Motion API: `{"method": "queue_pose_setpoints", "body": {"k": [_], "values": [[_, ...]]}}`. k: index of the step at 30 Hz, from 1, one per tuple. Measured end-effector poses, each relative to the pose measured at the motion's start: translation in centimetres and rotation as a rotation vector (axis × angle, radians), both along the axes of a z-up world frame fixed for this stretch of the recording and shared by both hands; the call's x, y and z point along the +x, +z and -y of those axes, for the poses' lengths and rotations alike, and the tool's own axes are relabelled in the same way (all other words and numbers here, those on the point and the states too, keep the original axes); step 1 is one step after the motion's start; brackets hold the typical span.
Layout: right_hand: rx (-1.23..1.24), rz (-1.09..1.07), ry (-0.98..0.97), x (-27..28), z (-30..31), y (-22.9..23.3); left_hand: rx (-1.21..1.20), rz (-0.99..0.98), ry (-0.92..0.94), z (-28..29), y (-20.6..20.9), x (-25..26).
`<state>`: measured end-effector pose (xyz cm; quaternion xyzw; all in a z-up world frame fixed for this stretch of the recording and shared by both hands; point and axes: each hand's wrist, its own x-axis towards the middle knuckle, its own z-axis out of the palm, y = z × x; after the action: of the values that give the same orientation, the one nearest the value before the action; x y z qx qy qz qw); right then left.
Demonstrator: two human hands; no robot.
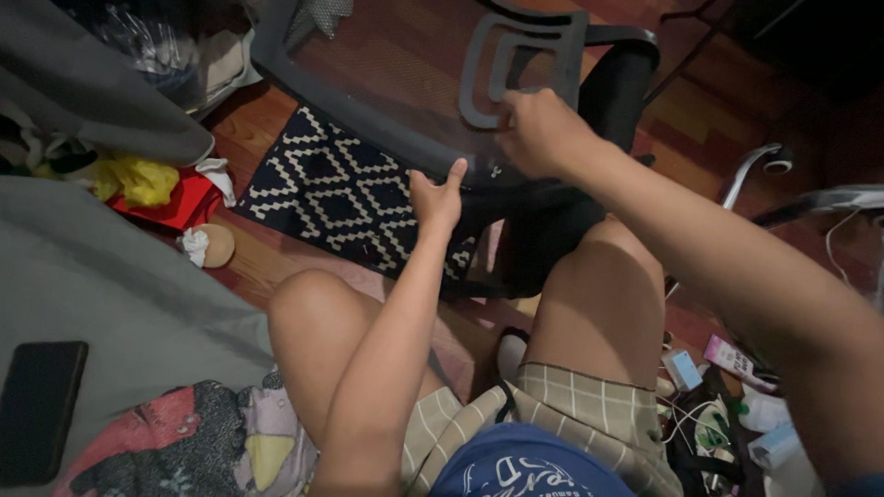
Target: The person assembles an office chair by attaching the seat to the base and then securing the backrest to the seat using an Allen key. The person tightens multiple screws to complete the assembly.
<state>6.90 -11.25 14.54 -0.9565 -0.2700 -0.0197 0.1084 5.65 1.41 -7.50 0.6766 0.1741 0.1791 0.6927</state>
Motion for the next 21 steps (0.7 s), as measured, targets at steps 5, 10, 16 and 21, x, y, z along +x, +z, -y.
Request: {"method": "queue_pose_setpoints", "body": {"k": [5, 10, 16, 21], "values": [[0.032, -0.128, -0.155, 0.2, -0.6, 0.7, -0.109, 0.155, -0.004, 0.3, -0.4, 0.4], [-0.145, -0.13, 0.072, 0.1, 1.2, 1.6, -0.007, -0.024, -0.028, 0.2, 0.1, 0.8], [-0.052, 0.007, 0.278, 1.2, 3.8, 1.5, 0.042, -0.085, -0.045, 0.4, 1.3, 1.8], [-0.091, 0.056, 0.174, 2.3, 4.1, 1.8, -0.051, 0.098, -0.012, 0.9, 2.0, 3.2]]}}
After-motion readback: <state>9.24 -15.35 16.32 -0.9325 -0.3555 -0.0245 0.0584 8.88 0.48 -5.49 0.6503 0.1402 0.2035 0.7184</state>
